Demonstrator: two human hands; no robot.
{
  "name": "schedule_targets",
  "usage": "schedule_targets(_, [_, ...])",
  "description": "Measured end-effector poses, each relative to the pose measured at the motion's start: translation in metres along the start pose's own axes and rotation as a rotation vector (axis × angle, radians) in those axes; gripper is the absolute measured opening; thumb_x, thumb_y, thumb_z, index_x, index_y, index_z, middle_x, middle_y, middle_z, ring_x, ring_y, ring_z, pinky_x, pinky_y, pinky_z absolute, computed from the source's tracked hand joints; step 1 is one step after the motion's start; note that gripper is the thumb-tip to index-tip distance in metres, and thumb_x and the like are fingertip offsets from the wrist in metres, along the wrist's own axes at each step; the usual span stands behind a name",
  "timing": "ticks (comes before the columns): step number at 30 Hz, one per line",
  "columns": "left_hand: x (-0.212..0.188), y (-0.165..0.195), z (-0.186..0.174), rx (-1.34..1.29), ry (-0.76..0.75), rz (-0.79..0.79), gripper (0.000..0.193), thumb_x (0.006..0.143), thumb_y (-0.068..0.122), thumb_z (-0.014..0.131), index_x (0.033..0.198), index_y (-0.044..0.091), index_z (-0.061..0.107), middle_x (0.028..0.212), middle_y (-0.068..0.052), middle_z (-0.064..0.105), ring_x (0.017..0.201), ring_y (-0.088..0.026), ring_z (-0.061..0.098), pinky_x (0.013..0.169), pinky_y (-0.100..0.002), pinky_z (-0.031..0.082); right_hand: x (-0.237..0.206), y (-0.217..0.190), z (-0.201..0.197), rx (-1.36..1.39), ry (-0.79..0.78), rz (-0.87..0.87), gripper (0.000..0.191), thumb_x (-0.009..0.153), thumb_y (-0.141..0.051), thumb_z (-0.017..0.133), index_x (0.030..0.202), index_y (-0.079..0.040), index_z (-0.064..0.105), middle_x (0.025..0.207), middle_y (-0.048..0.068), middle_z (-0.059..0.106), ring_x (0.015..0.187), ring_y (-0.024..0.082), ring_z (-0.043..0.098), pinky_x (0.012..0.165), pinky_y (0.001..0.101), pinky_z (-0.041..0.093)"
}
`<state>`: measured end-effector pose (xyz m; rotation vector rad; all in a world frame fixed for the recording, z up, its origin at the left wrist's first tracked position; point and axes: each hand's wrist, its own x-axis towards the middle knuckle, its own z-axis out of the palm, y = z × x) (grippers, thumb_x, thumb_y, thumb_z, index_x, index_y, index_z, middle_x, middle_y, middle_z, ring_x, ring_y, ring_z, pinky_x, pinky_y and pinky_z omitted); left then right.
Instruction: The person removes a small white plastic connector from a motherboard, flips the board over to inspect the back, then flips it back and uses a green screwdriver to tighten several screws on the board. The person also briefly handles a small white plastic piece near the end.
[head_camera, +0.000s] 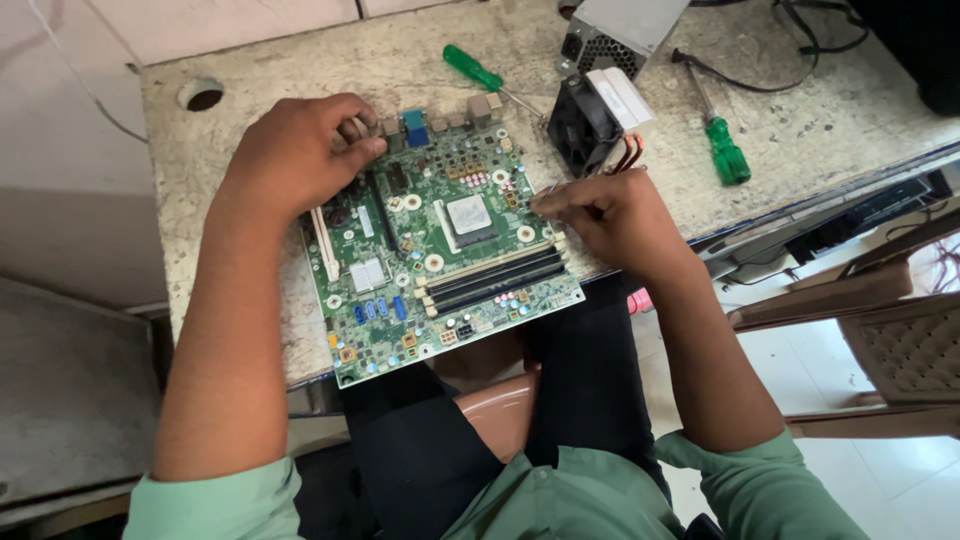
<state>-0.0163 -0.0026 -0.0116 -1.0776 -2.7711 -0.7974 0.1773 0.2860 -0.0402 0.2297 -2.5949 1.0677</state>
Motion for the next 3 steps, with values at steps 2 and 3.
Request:
schedule_targets(2, [-0.0016,-0.0017,-0.0010,-0.003,0.015,0.024,0.029,0.092,0.037,0.076,0.113,0.017,0.073,0.097,-0.005,0.077,0.088,-0.028,0.073,0.078,-0.044,0.056,0.0005,0.0054,0.0016,0.044,-0.006,0.027,0.029,0.085,0.015,0.065,0.104,-0.003,0.078,0.109,0.012,0.080,0.099,0.020,0.079,0.086,0.0288,0.062])
schedule_targets(3, [-0.0024,-0.0019,-0.0009,0.009,0.026,0.038,0.029,0.093,0.038,0.076,0.113,0.017,0.073,0.098,-0.006,0.077,0.089,-0.029,0.073,0.078,-0.045,0.056,0.0017,0.0082,0.0035,0.075,-0.006,0.019,0.028,0.087,0.015,0.065,0.104,-0.002,0.078,0.110,0.012,0.080,0.101,0.020,0.079,0.089,0.0292,0.062])
